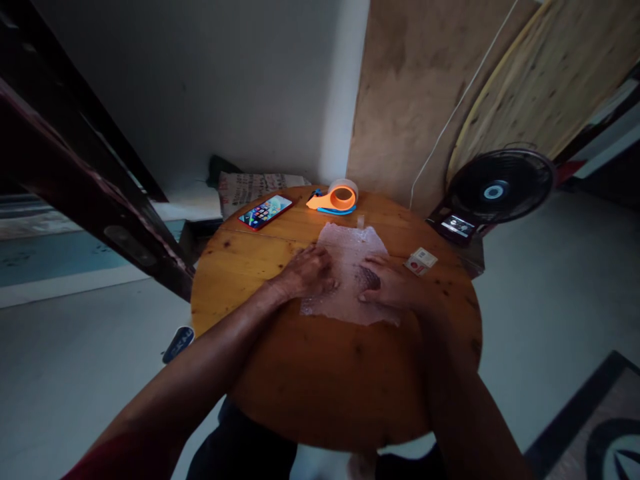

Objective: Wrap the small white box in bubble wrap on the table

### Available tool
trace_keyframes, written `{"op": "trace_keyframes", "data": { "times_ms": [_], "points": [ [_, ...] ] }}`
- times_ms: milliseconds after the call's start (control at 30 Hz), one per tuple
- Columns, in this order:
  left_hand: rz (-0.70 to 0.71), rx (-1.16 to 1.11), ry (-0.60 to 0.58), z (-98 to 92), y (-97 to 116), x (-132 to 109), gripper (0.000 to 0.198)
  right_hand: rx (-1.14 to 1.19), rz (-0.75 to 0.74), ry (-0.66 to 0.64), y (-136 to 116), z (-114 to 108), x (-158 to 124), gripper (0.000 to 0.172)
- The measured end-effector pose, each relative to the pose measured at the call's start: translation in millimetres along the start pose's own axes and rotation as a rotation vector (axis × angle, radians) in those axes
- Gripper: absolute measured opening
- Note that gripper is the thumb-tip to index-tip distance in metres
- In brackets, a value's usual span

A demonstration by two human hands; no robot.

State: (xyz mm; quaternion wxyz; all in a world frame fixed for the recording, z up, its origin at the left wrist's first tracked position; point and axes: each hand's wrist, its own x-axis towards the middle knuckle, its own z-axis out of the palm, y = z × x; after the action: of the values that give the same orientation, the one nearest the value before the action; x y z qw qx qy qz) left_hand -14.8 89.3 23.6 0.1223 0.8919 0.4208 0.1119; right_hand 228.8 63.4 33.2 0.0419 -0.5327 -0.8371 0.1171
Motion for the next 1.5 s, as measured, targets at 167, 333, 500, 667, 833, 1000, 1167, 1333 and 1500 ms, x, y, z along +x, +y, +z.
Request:
{"op": "trace_keyframes", "data": {
  "times_ms": [167,333,500,667,833,1000,1167,1333,1500],
  "points": [
    [-0.009,0.017,0.012,0.8,2.7,0.9,0.028,0.049,-0.002,0.052,2.4,1.7,2.1,0.061],
    [0.014,-0.002,0.038,2.8,-3.1,0.6,0.026,0.112,0.016,0.094,7.5,2.3,4.7,0.047],
    [0.034,-0.013,0.043,3.1,-9.3,0.5,0.029,0.085,-0.03,0.046,20.4,2.9,0.0,0.061],
    [0.039,-0.022,0.024,2.5,-13.5,-0.6,0.043,0.043,-0.082,0.015,32.4,7.1,-1.4,0.074],
    [0.003,-0.017,0.124,5.3,-0.5,0.3,0.039,0.044,-0.076,0.001,35.3,9.0,0.2,0.075],
    [0.176,-0.012,0.132,17.4,18.6,-2.2,0.061,0.08,-0.084,0.009,40.7,9.7,0.9,0.076],
    [0.268,-0.001,-0.045,36.2,23.3,-5.9,0.083,0.129,-0.1,-0.003,45.6,6.0,2.1,0.074],
    [0.232,0.011,-0.09,41.9,22.8,-2.3,0.087,0.177,0.018,0.187,38.4,10.2,10.8,0.041],
    [0.232,0.006,-0.115,37.4,21.2,-3.0,0.087,0.131,0.23,0.443,24.3,20.1,16.2,0.028]
  ]
}}
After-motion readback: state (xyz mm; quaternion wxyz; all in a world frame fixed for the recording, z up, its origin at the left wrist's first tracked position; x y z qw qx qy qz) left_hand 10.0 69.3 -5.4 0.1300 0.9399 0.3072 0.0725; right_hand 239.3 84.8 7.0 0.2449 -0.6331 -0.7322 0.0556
